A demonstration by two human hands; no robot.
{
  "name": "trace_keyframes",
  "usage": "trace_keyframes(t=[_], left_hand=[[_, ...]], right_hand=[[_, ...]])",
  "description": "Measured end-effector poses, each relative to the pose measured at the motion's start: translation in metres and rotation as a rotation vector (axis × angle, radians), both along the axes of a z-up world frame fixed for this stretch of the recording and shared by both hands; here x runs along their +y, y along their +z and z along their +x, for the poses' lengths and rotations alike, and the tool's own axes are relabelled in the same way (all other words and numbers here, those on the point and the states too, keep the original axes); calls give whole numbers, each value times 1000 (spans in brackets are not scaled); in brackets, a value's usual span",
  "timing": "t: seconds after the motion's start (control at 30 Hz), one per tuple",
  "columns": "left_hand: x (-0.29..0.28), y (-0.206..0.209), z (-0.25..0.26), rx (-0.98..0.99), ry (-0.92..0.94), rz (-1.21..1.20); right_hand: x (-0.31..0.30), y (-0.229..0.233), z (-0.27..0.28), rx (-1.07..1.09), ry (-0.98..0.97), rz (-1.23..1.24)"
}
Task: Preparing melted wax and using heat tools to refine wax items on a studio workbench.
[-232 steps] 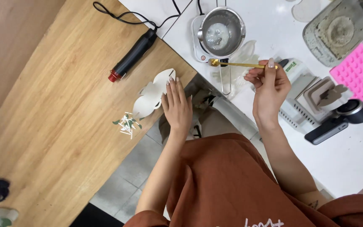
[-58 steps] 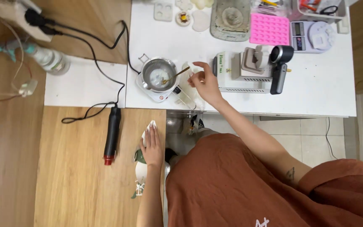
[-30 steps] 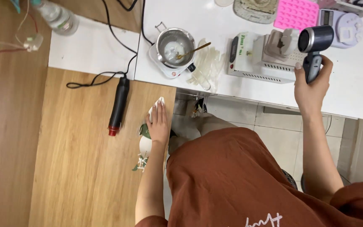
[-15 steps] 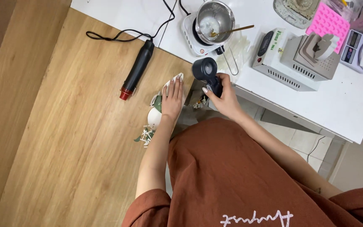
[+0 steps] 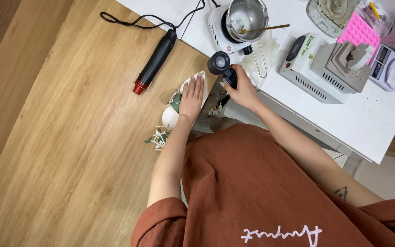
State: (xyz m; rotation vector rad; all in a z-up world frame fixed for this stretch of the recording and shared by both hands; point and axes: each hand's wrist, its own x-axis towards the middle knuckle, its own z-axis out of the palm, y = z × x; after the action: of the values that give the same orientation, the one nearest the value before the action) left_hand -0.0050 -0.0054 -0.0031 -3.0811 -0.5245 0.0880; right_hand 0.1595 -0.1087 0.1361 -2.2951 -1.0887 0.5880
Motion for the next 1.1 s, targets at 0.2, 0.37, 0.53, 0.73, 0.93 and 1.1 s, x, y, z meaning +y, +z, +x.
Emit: trace_keyframes(t=[0.2,0.37,0.53,0.73,0.93,1.1], left_hand=[[1,-2,1,-15,-26,39],[4,0,1,4,-61,77],[4,0,4,19,-70,84],[4,-2,5,50,-83,67],[5,-4,5,49,-82,65],[4,-4,5,31,-71,48]], right_hand=[[-1,-9,-1,47,-35,-31],[-1,-11,-2,57,-24,-34],[0,-13,-4,56,-25,-15],[0,-19,-3,25,-9,-4],[1,-19,-3,34,-15,-51],[0,-21,-3,31,-19,-58]])
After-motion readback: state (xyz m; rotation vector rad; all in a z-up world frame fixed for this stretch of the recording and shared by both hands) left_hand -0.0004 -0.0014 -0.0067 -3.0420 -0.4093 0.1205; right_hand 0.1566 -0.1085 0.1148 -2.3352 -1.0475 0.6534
